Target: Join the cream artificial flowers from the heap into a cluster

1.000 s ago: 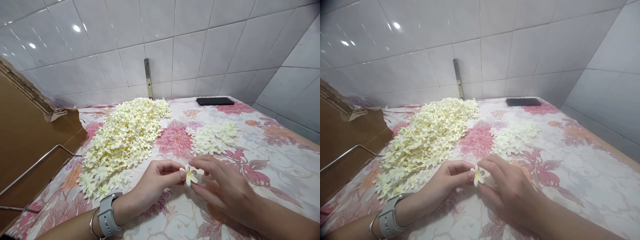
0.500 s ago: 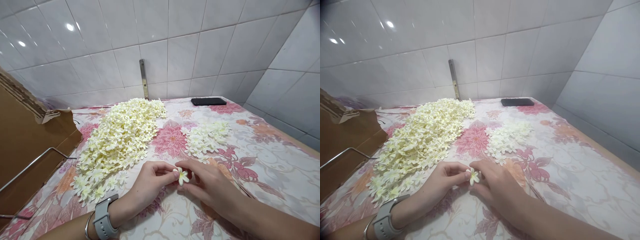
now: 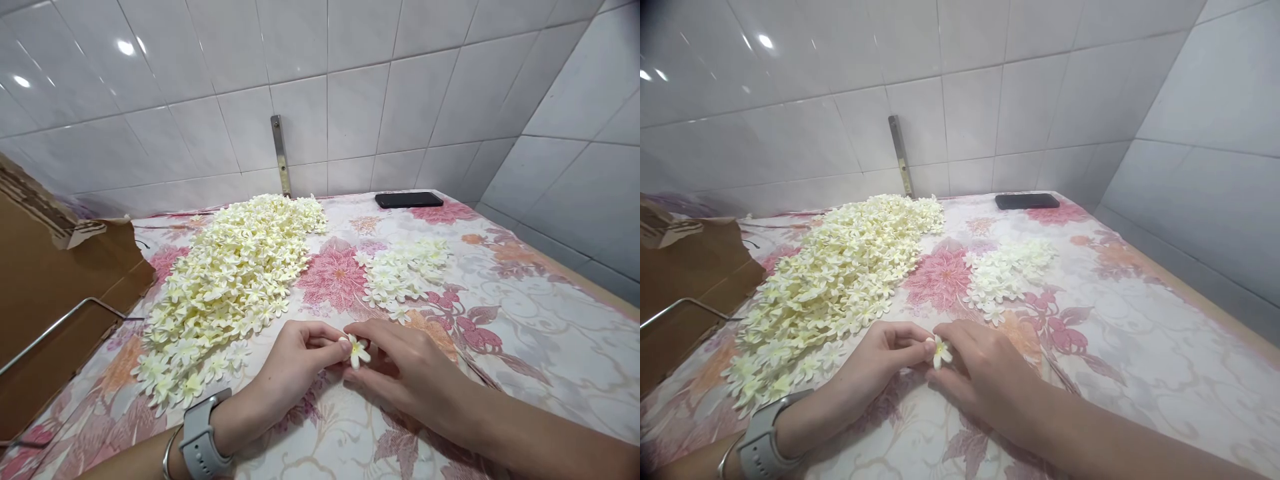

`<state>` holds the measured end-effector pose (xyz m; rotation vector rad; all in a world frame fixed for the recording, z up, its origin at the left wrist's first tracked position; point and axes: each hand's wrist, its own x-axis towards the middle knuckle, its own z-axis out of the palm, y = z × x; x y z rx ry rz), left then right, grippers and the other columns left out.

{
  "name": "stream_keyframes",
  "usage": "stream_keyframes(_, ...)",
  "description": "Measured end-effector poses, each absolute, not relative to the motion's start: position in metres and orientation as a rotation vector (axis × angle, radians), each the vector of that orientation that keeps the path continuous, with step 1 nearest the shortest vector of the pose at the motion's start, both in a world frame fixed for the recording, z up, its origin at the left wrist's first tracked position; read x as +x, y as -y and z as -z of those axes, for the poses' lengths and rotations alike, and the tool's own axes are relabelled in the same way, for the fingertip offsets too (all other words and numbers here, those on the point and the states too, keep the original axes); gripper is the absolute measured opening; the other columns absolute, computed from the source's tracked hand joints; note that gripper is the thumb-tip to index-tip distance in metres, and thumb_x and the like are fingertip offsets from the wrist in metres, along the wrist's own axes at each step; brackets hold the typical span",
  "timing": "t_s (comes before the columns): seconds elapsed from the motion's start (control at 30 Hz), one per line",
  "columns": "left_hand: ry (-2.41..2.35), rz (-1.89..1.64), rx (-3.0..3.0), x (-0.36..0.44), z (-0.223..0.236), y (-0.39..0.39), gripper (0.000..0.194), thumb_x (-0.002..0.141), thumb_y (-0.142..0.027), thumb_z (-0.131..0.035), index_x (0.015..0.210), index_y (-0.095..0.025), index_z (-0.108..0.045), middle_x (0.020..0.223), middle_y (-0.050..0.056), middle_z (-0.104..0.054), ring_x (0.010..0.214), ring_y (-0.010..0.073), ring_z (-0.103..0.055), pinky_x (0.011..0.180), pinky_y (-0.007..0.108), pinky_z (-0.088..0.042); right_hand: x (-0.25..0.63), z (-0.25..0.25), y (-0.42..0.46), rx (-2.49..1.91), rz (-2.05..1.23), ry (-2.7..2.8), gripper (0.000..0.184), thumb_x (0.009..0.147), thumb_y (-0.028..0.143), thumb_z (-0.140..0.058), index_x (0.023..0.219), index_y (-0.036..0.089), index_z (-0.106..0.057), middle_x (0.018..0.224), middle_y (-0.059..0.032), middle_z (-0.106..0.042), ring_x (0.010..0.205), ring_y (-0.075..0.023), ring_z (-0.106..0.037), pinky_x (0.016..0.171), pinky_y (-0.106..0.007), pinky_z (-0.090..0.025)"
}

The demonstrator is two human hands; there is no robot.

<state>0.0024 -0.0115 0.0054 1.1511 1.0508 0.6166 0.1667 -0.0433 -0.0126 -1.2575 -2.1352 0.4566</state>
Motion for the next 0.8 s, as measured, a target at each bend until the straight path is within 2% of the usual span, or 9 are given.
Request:
stream_keyframes(0.23, -1.101, -0.600, 1.154, 0.0053, -0.0090, 0.0116, 0.020, 0.058, -0.029, -0.077, 0.060, -0.011, -0.069, 0.053, 0.002, -0.062, 0.050, 0.0106, -0.050, 0.052, 0.022, -0.035, 0.1662, 0.0150, 0.0438, -1.235, -0.526, 2.088, 0.011, 0.077, 0.013, -0.061, 0.088, 0.016, -0.060, 0.074, -0.0032, -0.065, 0.061, -0.0151, -0.057, 0.057, -0.026, -0.045)
stream_keyframes(0.57, -1.051, -0.624, 1.144, 0.0036, -0.0069, 0.0105, 0.020, 0.061, -0.030, -0.076, 0.054, -0.013, -0.068, 0.052, 0.000, -0.061, 0.051, 0.0109, -0.051, 0.055, 0.022, -0.038, 0.1665, 0.0158, 0.0454, -1.201, -0.502, 2.035, 0.009, 0.082, 0.015, -0.056, 0.088, 0.019, -0.061, 0.072, -0.0020, -0.066, 0.063, -0.0155, -0.059, 0.058, -0.026, -0.044)
stream_keyframes(0.67, -1.010, -0.603, 1.119, 0.0022, -0.0048, 0.0089, 0.021, 0.064, -0.032, -0.075, 0.058, -0.013, -0.070, 0.058, 0.002, -0.064, 0.055, 0.0116, -0.055, 0.058, 0.022, -0.041, 0.1668, 0.0136, 0.0448, -1.175, -0.492, 2.032, 0.008, 0.083, 0.016, -0.054, 0.085, 0.019, -0.062, 0.071, -0.0021, -0.066, 0.063, -0.0153, -0.060, 0.059, -0.026, -0.045)
stream_keyframes(0.8, -0.900, -0.602, 1.093, 0.0024, -0.0036, 0.0086, 0.018, 0.068, -0.030, -0.075, 0.074, -0.013, -0.073, 0.072, 0.005, -0.070, 0.072, 0.0156, -0.062, 0.071, 0.024, -0.045, 0.1698, 0.0113, 0.0404, -1.255, -0.524, 1.965, 0.012, 0.085, 0.018, -0.051, 0.078, 0.020, -0.060, 0.064, -0.0003, -0.066, 0.055, -0.0140, -0.060, 0.053, -0.024, -0.045)
